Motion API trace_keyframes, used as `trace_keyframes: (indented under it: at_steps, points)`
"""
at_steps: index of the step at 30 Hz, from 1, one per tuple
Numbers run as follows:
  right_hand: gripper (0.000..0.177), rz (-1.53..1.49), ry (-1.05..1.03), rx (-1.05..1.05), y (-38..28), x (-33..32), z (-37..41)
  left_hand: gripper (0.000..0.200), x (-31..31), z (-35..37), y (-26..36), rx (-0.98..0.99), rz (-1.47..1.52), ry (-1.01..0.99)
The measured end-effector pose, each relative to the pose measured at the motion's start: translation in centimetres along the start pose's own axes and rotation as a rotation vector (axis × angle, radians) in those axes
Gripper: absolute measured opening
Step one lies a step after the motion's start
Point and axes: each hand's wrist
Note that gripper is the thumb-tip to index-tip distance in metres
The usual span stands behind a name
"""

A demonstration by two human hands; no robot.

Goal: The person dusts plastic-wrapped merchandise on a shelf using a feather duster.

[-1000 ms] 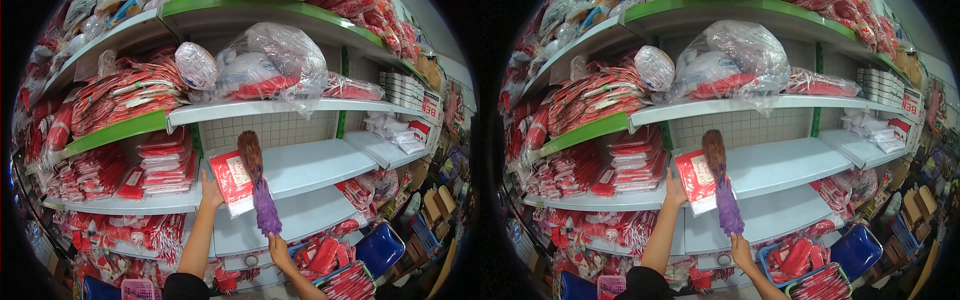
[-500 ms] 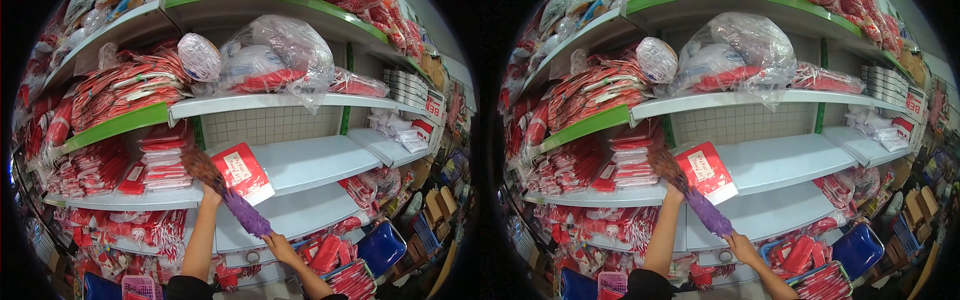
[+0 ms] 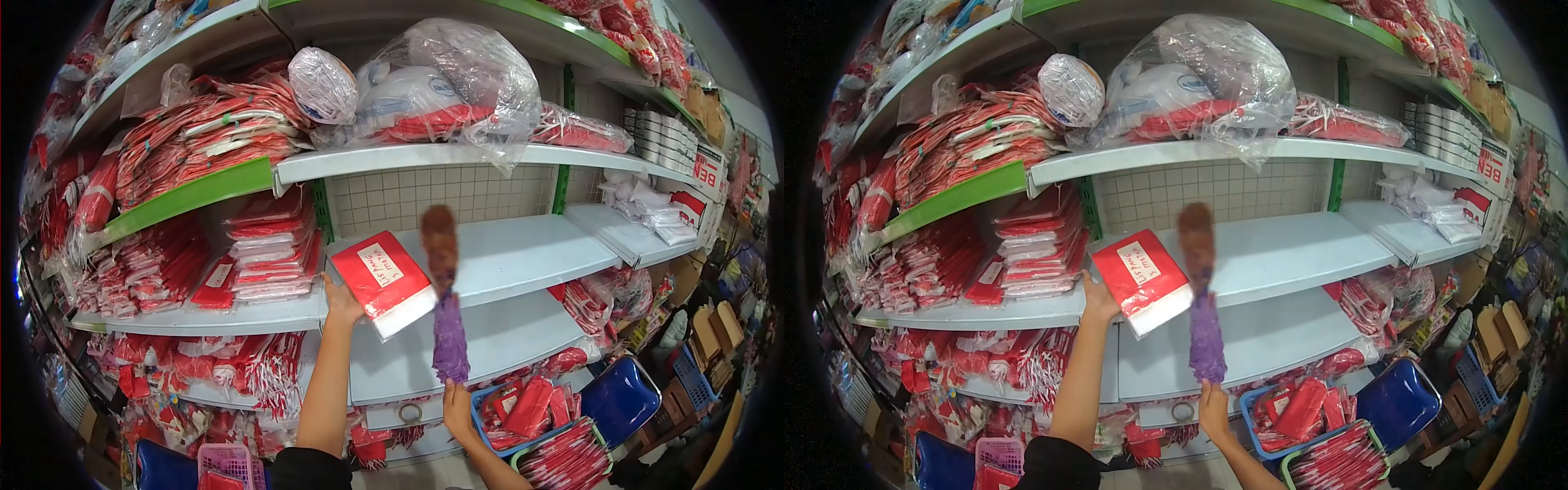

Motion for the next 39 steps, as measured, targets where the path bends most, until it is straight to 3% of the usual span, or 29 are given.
trace_keyframes:
  at_steps: [3,4,6,10,13,14,16,19,20,25,26,30,33,34,35,37,39]
  points:
    - [0.042,0.047,-0.031,-0.258,2.1,0.7,1.5,0.097,0.7,0.8,-0.2,0.037,-0.021,0.063]
    - [0.044,0.090,-0.199,-0.252,2.1,0.0,1.5,0.096,0.6,0.6,-0.2,0.067,-0.028,0.089]
    - [0.044,0.123,-0.211,-0.219,2.9,-0.2,1.3,0.090,0.3,0.1,-0.2,0.165,-0.103,0.080]
    - [0.043,-0.036,-0.079,-0.030,2.0,0.2,0.8,0.076,-0.1,-0.1,-0.3,0.033,-0.041,0.040]
    - [0.048,-0.064,-0.068,-0.258,2.0,0.8,1.3,0.060,0.1,-0.2,-0.2,0.063,-0.045,-0.027]
    - [0.048,-0.052,-0.112,-0.295,1.7,0.5,1.2,0.056,-1.9,-2.1,0.6,-0.062,0.016,-0.432]
    - [0.048,-0.025,-0.203,-0.369,0.8,-0.7,0.8,0.047,-2.5,-1.4,0.7,-0.016,0.035,-0.497]
    - [0.046,-0.070,-0.093,-0.106,1.4,0.0,-0.1,0.049,0.5,-0.3,-0.5,0.059,-0.095,-0.074]
    - [0.046,-0.068,-0.014,-0.111,1.1,0.3,-0.1,0.049,0.3,-0.4,-0.4,0.065,-0.104,-0.096]
    - [0.047,-0.161,-0.327,-0.135,-0.6,-1.3,-0.6,0.045,-0.5,-0.6,0.0,-0.012,0.007,-0.320]
    - [0.048,-0.175,-0.398,-0.121,-1.5,-2.0,-1.3,0.044,-0.5,-0.5,-0.1,0.005,-0.033,-0.252]
    - [0.046,-0.085,-0.189,-0.033,-4.4,-2.6,-4.1,0.049,0.9,-0.4,-0.7,0.053,-0.195,-0.051]
    - [0.045,-0.075,-0.328,-0.091,-5.5,-1.1,-4.1,0.044,-0.6,-1.6,-0.3,0.053,-0.203,-0.143]
    - [0.045,-0.071,-0.370,-0.110,-5.6,-1.0,-4.3,0.039,-1.8,-2.3,0.8,-0.149,-0.100,-0.577]
    - [0.043,-0.109,-0.392,-0.155,-5.9,-1.0,-4.7,0.039,-2.9,-3.4,0.2,0.022,-0.199,-0.054]
    - [0.040,-0.189,-0.440,-0.244,-6.7,-1.2,-5.9,0.039,-1.4,-0.9,-0.4,0.168,-0.228,0.091]
    - [0.041,-0.113,-0.268,-0.245,-7.7,-0.9,-7.7,0.041,1.0,-0.3,-0.7,-0.012,-0.166,-0.193]
Point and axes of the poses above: each hand's wrist, its own z-axis away from the middle knuckle, its own x-axis out of the palm, y = z × x, and after that the axes turned 7 degrees about y, right-handed
